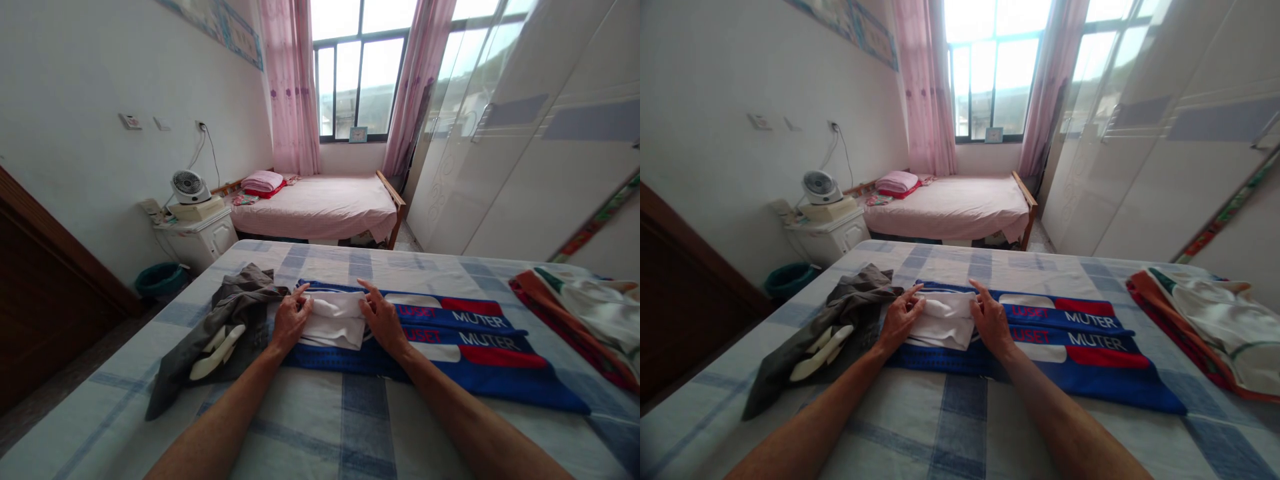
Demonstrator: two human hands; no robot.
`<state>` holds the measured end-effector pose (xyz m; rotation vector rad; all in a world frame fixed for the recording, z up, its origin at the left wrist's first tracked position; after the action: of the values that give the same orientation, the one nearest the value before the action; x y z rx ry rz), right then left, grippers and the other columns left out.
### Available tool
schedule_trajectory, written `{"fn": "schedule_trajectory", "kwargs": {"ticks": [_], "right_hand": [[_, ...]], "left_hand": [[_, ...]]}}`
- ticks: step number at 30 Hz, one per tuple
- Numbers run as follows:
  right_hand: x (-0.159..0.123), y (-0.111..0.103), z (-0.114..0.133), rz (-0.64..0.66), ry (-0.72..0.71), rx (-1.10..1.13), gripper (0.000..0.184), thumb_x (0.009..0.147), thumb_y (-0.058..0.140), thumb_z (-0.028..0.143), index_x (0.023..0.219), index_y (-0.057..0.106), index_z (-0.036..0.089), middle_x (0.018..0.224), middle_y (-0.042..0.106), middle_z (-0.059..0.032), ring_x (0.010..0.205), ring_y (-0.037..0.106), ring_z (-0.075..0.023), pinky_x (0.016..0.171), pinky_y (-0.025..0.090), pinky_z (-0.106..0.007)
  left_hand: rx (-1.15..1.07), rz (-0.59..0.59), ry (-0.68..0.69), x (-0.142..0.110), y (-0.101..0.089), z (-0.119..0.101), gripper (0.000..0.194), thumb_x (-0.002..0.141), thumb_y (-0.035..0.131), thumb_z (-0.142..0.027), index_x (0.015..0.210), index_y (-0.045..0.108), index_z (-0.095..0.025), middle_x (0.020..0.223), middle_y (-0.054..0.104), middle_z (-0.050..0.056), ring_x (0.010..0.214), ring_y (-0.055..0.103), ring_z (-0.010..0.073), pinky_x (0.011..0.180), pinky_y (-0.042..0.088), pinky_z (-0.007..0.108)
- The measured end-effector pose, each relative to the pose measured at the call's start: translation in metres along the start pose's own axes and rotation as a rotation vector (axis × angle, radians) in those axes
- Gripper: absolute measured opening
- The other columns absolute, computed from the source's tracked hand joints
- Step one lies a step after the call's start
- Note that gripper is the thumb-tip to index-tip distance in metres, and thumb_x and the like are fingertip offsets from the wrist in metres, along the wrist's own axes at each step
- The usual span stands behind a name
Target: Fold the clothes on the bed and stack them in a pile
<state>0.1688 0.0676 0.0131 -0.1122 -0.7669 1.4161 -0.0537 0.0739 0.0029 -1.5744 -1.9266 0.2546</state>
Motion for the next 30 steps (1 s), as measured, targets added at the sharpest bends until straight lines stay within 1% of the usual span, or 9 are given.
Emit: {"fn": "schedule_trajectory", "kwargs": {"ticks": [3,6,11,17,21,24,26,28,30], "right_hand": [[0.000,-0.002,0.000,-0.011,0.000,-0.023,0.046,0.083,0.037,0.022,0.128,0.051,0.019,0.073,0.056,0.0019,0.057,0.049,-0.0107,0.060,0.039,-0.022],[0.000,-0.004,0.001,-0.020,0.000,-0.015,0.048,0.082,0.035,0.019,0.127,0.052,0.018,0.071,0.055,0.0020,0.058,0.048,-0.0109,0.060,0.039,-0.022],[0.001,-0.008,0.000,-0.042,0.027,-0.022,0.042,0.076,0.035,0.015,0.108,0.063,0.016,0.071,0.058,-0.0002,0.061,0.049,-0.0131,0.062,0.040,-0.024],[0.001,-0.004,0.001,-0.002,-0.031,-0.001,0.034,0.073,0.036,0.013,0.089,0.065,0.019,0.085,0.065,-0.0028,0.073,0.056,-0.0156,0.068,0.041,-0.026],[0.002,-0.003,-0.006,-0.015,0.025,-0.017,0.026,0.075,0.041,0.019,0.086,0.064,0.018,0.065,0.059,0.0001,0.058,0.051,-0.0141,0.059,0.039,-0.025],[0.003,-0.004,-0.012,-0.064,0.089,-0.001,0.024,0.077,0.043,0.025,0.087,0.064,0.018,0.056,0.053,0.0023,0.051,0.046,-0.0134,0.053,0.035,-0.024],[0.003,-0.005,-0.012,-0.068,0.095,0.008,0.024,0.077,0.044,0.026,0.088,0.064,0.018,0.057,0.053,0.0020,0.052,0.046,-0.0135,0.053,0.035,-0.024],[0.003,-0.004,-0.011,-0.056,0.092,0.002,0.024,0.077,0.044,0.026,0.088,0.063,0.018,0.058,0.053,0.0022,0.052,0.046,-0.0133,0.053,0.035,-0.024],[0.002,-0.004,-0.009,-0.045,0.093,-0.006,0.024,0.078,0.043,0.025,0.089,0.063,0.018,0.057,0.051,0.0031,0.052,0.045,-0.0129,0.054,0.035,-0.024]], "left_hand": [[-0.167,0.003,0.038,0.001,-0.001,-0.004,0.033,0.081,0.052,-0.025,0.112,0.063,-0.020,0.090,0.066,0.003,0.083,0.061,0.0152,0.078,0.048,0.026],[-0.227,0.002,0.070,0.000,-0.002,-0.009,0.033,0.081,0.052,-0.027,0.111,0.064,-0.019,0.094,0.066,0.004,0.086,0.061,0.0155,0.077,0.048,0.025],[-0.104,0.033,0.003,-0.001,0.001,-0.008,0.041,0.081,0.053,-0.031,0.120,0.058,-0.018,0.075,0.063,0.000,0.065,0.057,0.0121,0.064,0.046,0.022],[0.003,0.054,-0.016,-0.002,0.000,-0.008,0.040,0.082,0.051,-0.034,0.118,0.059,-0.020,0.067,0.059,-0.003,0.061,0.055,0.0119,0.062,0.044,0.021],[-0.023,0.015,-0.014,-0.002,-0.003,-0.009,0.039,0.081,0.053,-0.033,0.116,0.060,-0.017,0.066,0.058,-0.002,0.063,0.056,0.0126,0.067,0.045,0.023],[-0.138,-0.047,0.084,-0.002,-0.007,-0.014,0.037,0.081,0.052,-0.027,0.116,0.059,-0.019,0.082,0.062,0.001,0.077,0.059,0.0133,0.077,0.047,0.024],[-0.168,-0.042,0.117,-0.002,-0.006,-0.015,0.037,0.081,0.051,-0.025,0.118,0.058,-0.021,0.093,0.062,0.003,0.079,0.059,0.0130,0.076,0.048,0.024],[-0.168,-0.007,0.092,-0.001,-0.002,-0.012,0.040,0.081,0.052,-0.025,0.120,0.057,-0.020,0.092,0.062,0.003,0.072,0.058,0.0119,0.070,0.048,0.023],[-0.144,0.029,0.045,-0.001,0.001,-0.009,0.041,0.081,0.053,-0.027,0.121,0.057,-0.020,0.081,0.063,0.001,0.065,0.056,0.0114,0.066,0.047,0.023]]}}
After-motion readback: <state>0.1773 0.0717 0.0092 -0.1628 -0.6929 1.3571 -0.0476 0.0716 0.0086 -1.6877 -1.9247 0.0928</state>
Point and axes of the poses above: each hand's wrist, its own x-axis towards the middle knuckle, its own y-axis out of the palm, z = x × y, the point moved 6 cm from there along x, towards the middle knuckle
